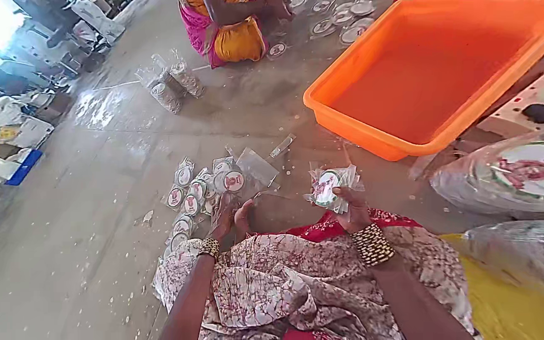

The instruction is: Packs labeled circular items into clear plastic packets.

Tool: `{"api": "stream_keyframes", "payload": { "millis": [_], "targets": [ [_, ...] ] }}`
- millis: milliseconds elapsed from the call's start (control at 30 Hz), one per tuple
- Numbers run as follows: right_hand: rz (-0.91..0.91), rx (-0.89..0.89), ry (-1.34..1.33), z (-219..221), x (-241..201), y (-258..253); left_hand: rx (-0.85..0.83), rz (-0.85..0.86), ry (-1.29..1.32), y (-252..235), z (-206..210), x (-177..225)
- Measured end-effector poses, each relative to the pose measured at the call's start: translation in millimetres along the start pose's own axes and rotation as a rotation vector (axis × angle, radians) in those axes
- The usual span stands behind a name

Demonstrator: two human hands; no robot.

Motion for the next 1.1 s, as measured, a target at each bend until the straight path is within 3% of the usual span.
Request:
{"api": "stream_keyframes", "payload": {
  "millis": [100,233,433,500,533,667,733,900,967,1100],
  "targets": [
    [0.058,-0.004,0.050,2,7,-2,0.086,0.028,0.001,-2,5,-8],
    [0.059,-0.015,0.061,-1,9,-2,0.149,0.045,-0.124,-7,-22,33],
    [-0.029,-0.002,0.078,9,0,15,0.608,0.255,0.330,28,-105,84],
    [-0.037,-0.128,0.034,21,-6,23,0.702,0.384,0.419,49,-134,103],
    [-0.054,-0.275,-0.013,29,-10,28,0.714,0.430,0.471,59,-144,111],
    [-0.043,-0.733,-0.047,93,-30,72,0.648,0.556,0.590,98,-160,139],
    [-0.020,-0.868,0.043,122,-34,92,0.543,0.680,0.580,116,-157,160],
    [0.023,-1.241,0.271,191,-34,123,0.162,1.194,0.539,168,-137,223],
    [0.060,-1.283,0.388,202,-38,132,0.086,1.316,0.630,185,-138,230],
    [0.043,-1.052,0.337,216,-66,157,0.208,1.170,0.812,197,-152,202]
  ]
}}
Point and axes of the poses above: each hand's wrist, its own y-axis away from the middle knuckle, its own z-axis out of the palm, x = y × z, the point moved 6 cm from there along -y, towards the middle knuckle, and after that the axes turned 11 degrees about -x, right-handed, at the moved point
